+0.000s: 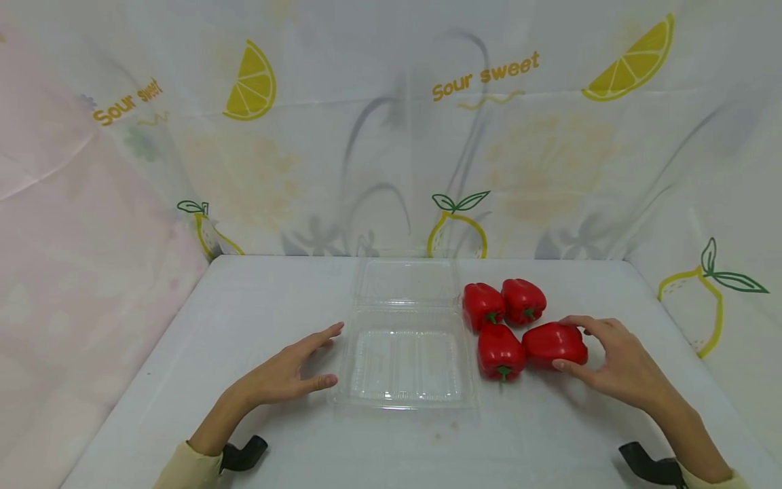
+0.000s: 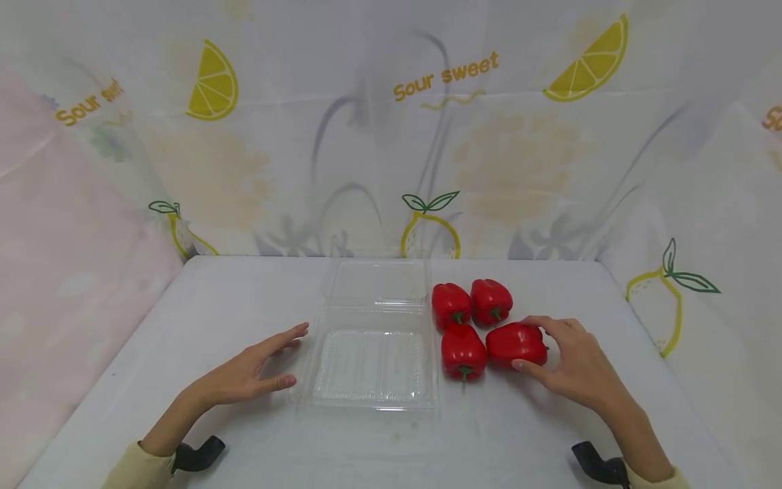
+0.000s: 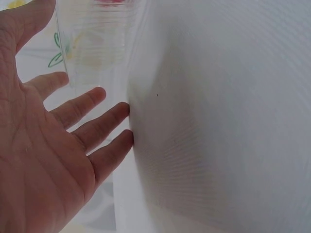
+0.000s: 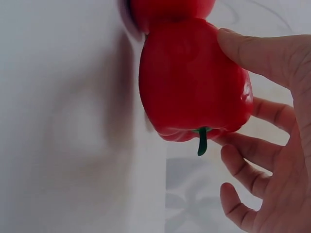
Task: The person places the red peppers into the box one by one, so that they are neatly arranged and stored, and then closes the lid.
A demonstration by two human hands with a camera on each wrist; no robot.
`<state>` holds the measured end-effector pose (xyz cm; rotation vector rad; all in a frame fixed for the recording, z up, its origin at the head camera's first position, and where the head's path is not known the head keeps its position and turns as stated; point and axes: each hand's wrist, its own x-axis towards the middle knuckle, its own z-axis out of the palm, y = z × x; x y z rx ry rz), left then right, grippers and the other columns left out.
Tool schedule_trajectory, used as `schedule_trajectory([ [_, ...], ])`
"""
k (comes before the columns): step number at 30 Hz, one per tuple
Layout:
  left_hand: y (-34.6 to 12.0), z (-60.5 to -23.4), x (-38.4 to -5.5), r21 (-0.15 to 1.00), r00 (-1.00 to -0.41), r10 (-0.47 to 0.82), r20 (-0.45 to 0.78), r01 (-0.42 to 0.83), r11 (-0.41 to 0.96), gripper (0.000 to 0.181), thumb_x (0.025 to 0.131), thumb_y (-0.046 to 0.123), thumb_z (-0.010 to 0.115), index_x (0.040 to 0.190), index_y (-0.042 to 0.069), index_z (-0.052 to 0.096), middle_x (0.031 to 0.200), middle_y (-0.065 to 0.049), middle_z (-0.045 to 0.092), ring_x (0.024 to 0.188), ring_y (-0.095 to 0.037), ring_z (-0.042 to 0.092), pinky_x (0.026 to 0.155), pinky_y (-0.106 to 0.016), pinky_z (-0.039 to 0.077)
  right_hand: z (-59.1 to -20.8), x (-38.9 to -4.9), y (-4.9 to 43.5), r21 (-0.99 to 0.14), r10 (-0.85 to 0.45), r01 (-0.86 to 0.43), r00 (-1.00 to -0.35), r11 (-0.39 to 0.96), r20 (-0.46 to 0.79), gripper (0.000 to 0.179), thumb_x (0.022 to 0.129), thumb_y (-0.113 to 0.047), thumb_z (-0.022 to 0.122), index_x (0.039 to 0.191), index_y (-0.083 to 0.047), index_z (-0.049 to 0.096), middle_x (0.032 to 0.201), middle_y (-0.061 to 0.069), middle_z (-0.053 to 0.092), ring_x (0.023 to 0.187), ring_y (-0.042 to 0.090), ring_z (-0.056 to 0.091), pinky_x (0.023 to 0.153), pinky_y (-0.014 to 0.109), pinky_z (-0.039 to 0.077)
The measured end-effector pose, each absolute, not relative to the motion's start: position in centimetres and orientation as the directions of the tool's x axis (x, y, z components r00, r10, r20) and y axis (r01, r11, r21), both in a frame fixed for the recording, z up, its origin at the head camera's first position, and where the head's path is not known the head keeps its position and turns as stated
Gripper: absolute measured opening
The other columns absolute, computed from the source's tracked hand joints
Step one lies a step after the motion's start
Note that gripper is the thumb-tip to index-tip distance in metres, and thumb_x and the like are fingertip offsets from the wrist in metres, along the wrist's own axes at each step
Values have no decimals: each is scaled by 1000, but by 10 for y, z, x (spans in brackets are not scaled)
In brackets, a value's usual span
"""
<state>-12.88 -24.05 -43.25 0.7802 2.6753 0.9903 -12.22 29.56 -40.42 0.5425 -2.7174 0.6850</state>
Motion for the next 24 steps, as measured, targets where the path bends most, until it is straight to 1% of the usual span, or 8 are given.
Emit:
schedule_trajectory([
  [7, -241, -433, -129, 641, -848, 530, 4, 409, 649, 82, 90, 45, 69, 157, 23, 28, 156, 5, 35, 134, -23, 46, 104, -59, 36, -393, -120, 293, -379, -277, -419, -885, 825, 374, 65, 67, -31, 91, 122, -11, 62, 112, 14, 67, 100, 31, 52, 68, 58, 53],
  [14, -240, -431, -129, 643, -847, 531, 4, 409, 647, 81, 90, 44, 69, 157, 23, 28, 156, 3, 36, 133, -23, 46, 104, -59, 36, -377, -116, 284, -371, -279, -438, -868, 819, 411, 72, 65, -34, 92, 125, -9, 61, 113, 13, 65, 101, 31, 52, 68, 60, 53],
  [20, -239, -430, -129, 648, -849, 529, -1, 403, 647, 82, 90, 44, 69, 157, 23, 28, 156, 3, 36, 133, -23, 46, 104, -59, 36, -373, -115, 276, -352, -295, -463, -851, 813, 435, 73, 62, -34, 93, 125, -10, 62, 115, 9, 66, 102, 26, 53, 70, 57, 53],
  [24, -239, -431, -129, 646, -849, 528, -5, 401, 650, 82, 90, 44, 69, 157, 22, 28, 156, 2, 36, 133, -24, 46, 104, -60, 36, -372, -115, 270, -362, -295, -476, -841, 802, 453, 72, 62, -32, 94, 123, -12, 64, 115, 6, 66, 102, 22, 53, 70, 55, 53],
])
